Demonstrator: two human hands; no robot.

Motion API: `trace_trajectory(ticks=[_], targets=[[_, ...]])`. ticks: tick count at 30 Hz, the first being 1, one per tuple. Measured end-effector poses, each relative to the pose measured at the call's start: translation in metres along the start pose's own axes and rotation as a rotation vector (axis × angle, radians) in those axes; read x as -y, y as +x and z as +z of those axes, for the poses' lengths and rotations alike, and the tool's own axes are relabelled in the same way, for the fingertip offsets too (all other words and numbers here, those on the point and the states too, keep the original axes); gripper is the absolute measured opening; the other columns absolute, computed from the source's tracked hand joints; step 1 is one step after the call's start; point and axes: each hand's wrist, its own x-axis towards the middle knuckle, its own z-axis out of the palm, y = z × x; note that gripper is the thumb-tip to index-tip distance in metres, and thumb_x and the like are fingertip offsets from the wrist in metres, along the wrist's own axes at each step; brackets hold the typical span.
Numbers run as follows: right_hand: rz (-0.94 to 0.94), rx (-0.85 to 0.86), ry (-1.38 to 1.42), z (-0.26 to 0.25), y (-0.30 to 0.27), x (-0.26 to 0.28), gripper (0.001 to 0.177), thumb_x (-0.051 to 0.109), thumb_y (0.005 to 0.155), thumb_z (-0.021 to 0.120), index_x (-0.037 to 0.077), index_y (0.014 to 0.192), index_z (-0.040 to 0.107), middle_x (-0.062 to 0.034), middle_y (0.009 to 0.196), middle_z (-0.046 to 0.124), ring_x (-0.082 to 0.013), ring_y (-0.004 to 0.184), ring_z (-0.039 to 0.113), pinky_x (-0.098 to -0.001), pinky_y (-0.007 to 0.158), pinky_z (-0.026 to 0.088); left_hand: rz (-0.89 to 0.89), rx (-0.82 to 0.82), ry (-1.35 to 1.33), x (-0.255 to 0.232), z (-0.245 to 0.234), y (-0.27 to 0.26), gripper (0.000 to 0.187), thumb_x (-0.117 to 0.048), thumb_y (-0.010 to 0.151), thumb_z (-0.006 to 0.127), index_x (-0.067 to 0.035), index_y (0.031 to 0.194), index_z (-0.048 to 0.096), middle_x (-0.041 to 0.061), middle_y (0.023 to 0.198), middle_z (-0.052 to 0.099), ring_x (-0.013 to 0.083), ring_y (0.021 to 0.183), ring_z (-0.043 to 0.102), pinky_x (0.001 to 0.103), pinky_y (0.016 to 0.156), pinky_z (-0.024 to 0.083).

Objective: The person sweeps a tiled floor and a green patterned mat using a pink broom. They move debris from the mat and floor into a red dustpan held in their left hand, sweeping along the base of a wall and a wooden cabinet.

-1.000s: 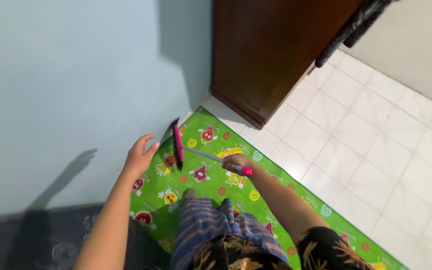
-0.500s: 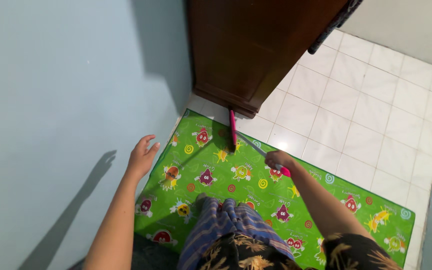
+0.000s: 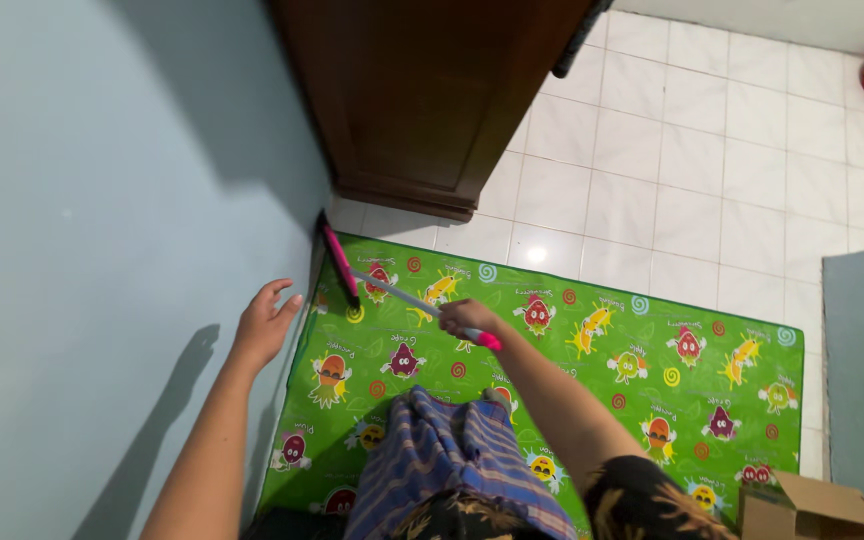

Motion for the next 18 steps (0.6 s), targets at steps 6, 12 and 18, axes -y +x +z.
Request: trace_trajectory(ticks=[6,12,18], targets=[[0.061,-0.083,0.189,-0.042,-0.007,-0.014,0.015,0.010,0.096,0.063,-0.005,0.093,0.066,0.0004,0.061,0.055,-0.0056,0.041,0.046,-0.0219,0.034,0.036,0.040,0.064,0.048,-0.009,0.017,0.025,0.056,-0.043,0.095,0.066,-0.011,0.140,0.056,0.024,0.142,0.060,0.0316,0.127,0.062,0.040,0.102,0.049],[0.005,-0.405,-0.097,-0.151,-0.107,-0.016,0.014,0.011,0.089,0.066,0.001,0.083,0.073,-0.0028,0.058,0.059,-0.0103,0.042,0.052,-0.0274,0.037,0.040,0.148,0.135,0.053,-0.038,0.050,0.041,0.054,-0.042,0.094,0.067,-0.012,0.137,0.058,0.023,0.136,0.064,0.0287,0.117,0.068,0.037,0.097,0.051],[-0.005,-0.637,-0.284,-0.174,-0.155,-0.033,0.010,0.006,0.089,0.063,-0.001,0.091,0.070,-0.0072,0.061,0.063,-0.0164,0.048,0.059,-0.0320,0.044,0.049,0.096,0.201,0.116,-0.071,0.074,0.050,0.053,-0.043,0.093,0.066,-0.015,0.137,0.059,0.021,0.132,0.066,0.0291,0.103,0.073,0.038,0.088,0.056]])
